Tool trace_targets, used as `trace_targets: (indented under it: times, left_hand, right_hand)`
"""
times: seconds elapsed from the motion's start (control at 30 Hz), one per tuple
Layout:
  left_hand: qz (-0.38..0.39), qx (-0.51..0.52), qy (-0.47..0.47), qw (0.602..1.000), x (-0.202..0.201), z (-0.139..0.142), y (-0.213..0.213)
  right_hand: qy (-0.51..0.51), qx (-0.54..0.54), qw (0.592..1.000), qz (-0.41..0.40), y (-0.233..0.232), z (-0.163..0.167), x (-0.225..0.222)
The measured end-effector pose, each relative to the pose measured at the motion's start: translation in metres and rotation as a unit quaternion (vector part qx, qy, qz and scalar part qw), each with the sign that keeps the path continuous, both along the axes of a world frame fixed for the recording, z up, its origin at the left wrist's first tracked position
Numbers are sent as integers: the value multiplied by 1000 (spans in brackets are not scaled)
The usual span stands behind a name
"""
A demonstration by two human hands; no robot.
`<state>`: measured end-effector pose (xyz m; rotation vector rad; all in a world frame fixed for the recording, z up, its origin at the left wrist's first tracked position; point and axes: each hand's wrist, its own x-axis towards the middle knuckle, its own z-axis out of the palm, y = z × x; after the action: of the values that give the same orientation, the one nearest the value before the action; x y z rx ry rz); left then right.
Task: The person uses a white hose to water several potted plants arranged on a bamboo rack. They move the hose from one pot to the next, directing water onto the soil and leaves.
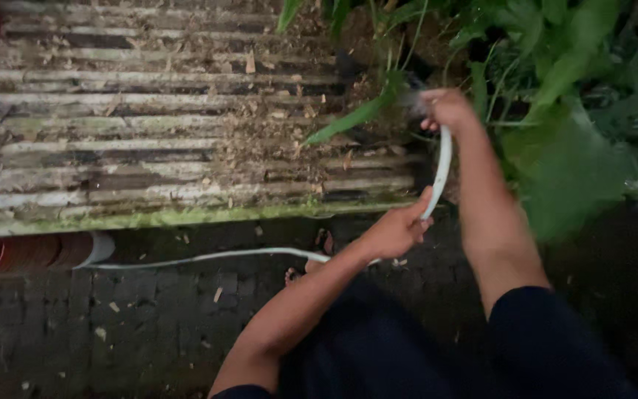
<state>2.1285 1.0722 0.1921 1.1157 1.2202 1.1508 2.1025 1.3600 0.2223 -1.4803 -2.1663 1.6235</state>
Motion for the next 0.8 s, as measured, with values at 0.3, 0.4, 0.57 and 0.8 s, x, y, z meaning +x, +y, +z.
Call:
trace_targets:
  times: [0.3,0.4,0.57,0.8]
  left_hand:
    - [-3,-76,-46,996,-24,-23,1]
    - [20,-57,-95,994,-27,-35,-15]
    - [26,-111,-84,990,-57,-42,-29]
    - [-13,-168,-69,983,-104,-26,-55]
  right_hand:
    - [-84,24,996,-11,-5,-21,-44]
    - [-149,31,987,-55,-9,-28,-43]
    - [-33,6,986,-161,-20,-56,-36]
    - [-7,-115,992,-54,-60,-99,-74]
